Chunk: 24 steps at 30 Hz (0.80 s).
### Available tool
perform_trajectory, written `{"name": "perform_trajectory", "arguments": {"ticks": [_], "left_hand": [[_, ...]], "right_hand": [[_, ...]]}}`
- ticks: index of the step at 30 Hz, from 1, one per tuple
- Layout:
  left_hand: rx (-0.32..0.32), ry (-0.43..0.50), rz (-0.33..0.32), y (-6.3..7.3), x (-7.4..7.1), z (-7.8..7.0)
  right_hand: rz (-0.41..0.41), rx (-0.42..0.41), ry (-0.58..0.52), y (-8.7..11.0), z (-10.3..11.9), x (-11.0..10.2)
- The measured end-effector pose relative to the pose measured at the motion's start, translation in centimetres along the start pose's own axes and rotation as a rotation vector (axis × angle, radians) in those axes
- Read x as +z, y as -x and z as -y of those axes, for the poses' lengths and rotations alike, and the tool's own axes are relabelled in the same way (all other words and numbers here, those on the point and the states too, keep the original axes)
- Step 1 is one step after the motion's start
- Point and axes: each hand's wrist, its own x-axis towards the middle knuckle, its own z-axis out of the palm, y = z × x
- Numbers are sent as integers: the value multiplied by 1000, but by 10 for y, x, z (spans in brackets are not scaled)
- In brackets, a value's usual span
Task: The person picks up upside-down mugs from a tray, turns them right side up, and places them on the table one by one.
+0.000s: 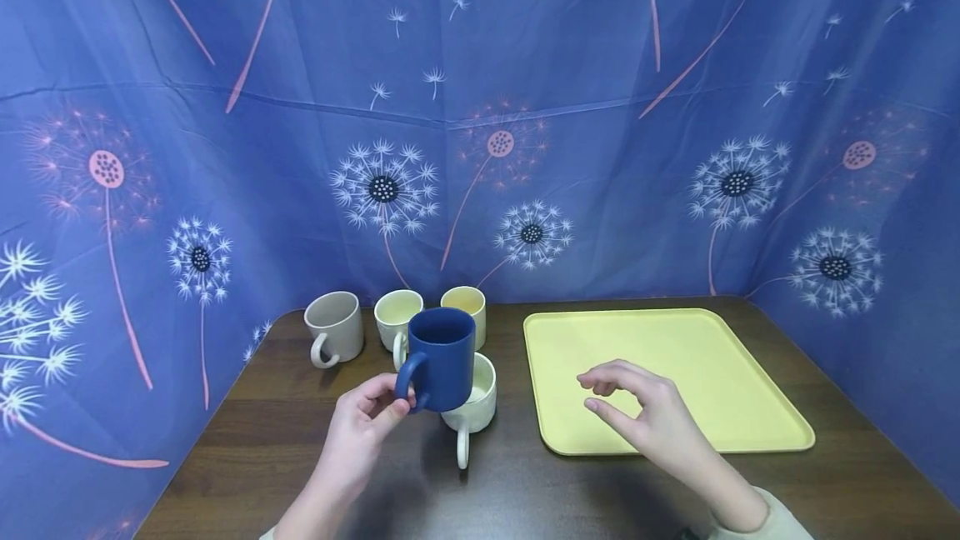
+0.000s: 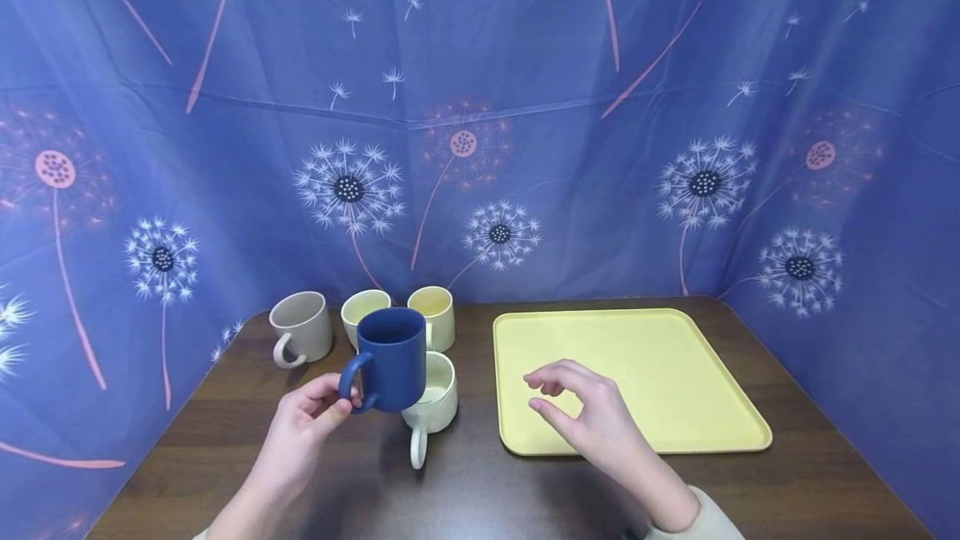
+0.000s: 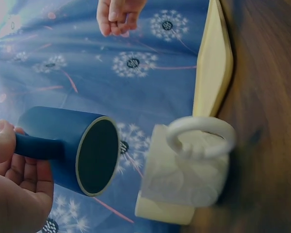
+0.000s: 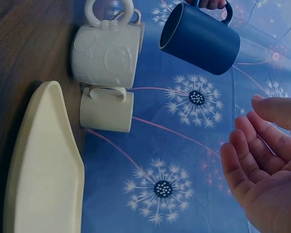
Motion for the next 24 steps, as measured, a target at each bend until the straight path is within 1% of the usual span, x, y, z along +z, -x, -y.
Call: {"name": "perform_trajectory", "arguments": {"ticks": [4, 8, 12, 14, 17, 19, 24], "left_hand": [[35, 2, -53, 3, -5, 6], [54, 3, -137, 6, -10, 14], [56, 26, -221, 8, -15, 20], [40, 37, -259, 9, -17, 21], [-3, 34, -303, 9, -20, 23], [-38, 5, -322, 10, -22, 25], [-113, -71, -339, 10, -27, 33]], "right_hand": [[-21, 7, 11, 3, -4, 4], [-51, 9, 53, 8, -12, 9], [-72, 6, 112, 13, -21, 15], [-78, 6, 132, 15, -24, 16], [-81, 9, 146, 18, -28, 18], [-84, 5, 143, 19, -30, 19], [-98, -15, 130, 21, -32, 20]]}}
